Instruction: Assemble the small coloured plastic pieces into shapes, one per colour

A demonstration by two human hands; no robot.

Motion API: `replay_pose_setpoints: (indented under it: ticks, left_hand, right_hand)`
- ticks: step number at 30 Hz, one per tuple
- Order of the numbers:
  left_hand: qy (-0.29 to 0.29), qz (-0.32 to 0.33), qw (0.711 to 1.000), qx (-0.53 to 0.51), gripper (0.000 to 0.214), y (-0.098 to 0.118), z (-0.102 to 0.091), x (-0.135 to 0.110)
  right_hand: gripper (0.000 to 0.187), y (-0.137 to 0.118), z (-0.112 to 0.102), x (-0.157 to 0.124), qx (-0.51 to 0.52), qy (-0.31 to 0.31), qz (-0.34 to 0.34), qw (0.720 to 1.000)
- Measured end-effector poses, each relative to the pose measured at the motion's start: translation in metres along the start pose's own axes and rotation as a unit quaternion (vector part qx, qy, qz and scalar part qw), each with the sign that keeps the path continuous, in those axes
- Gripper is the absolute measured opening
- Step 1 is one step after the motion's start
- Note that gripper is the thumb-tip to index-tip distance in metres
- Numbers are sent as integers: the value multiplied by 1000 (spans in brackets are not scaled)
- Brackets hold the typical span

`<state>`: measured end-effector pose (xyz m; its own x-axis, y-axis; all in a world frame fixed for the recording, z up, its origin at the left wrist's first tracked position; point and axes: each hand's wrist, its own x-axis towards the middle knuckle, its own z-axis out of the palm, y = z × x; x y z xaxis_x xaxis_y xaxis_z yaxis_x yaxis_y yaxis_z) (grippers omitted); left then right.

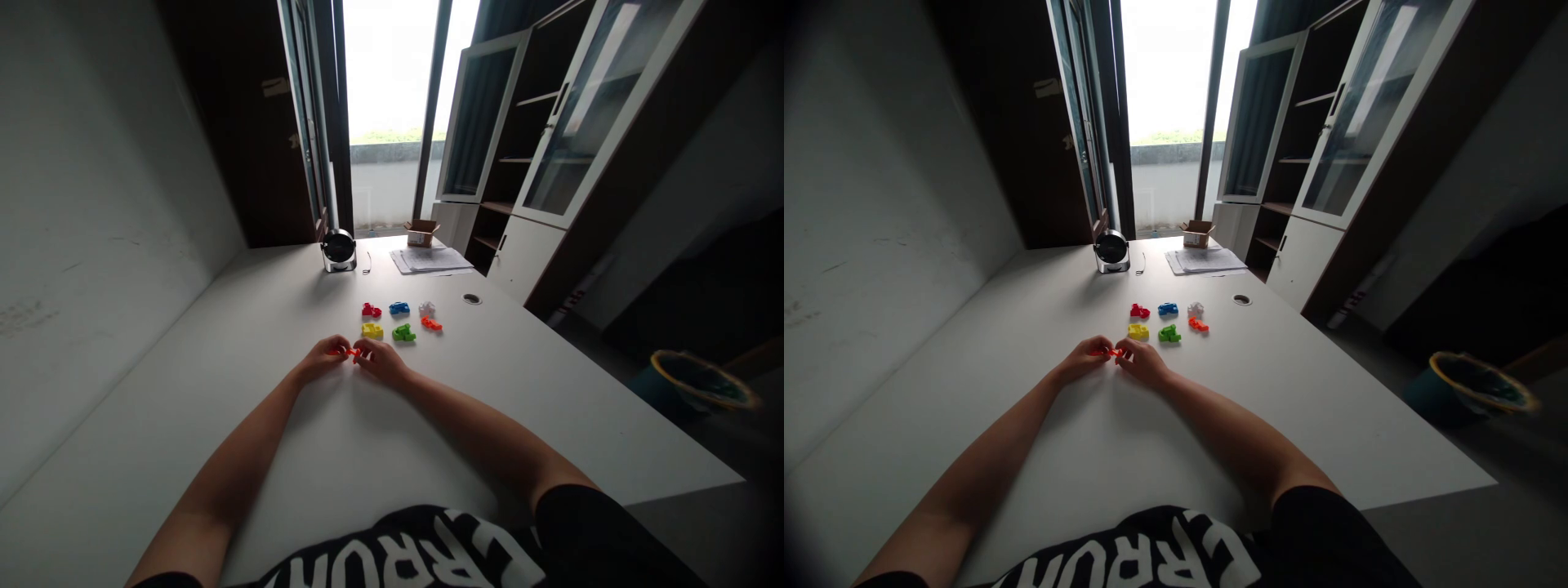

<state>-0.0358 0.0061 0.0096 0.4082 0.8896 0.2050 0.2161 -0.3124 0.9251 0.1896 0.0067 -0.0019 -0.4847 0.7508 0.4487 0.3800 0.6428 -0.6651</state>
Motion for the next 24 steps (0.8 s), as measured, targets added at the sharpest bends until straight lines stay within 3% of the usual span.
replay_pose_setpoints:
  ticks: [24]
  left_hand:
    - [5,-5,1000,1,33,6,4,2]
  right_hand:
    - [16,2,1,0,-21,20,-27,999]
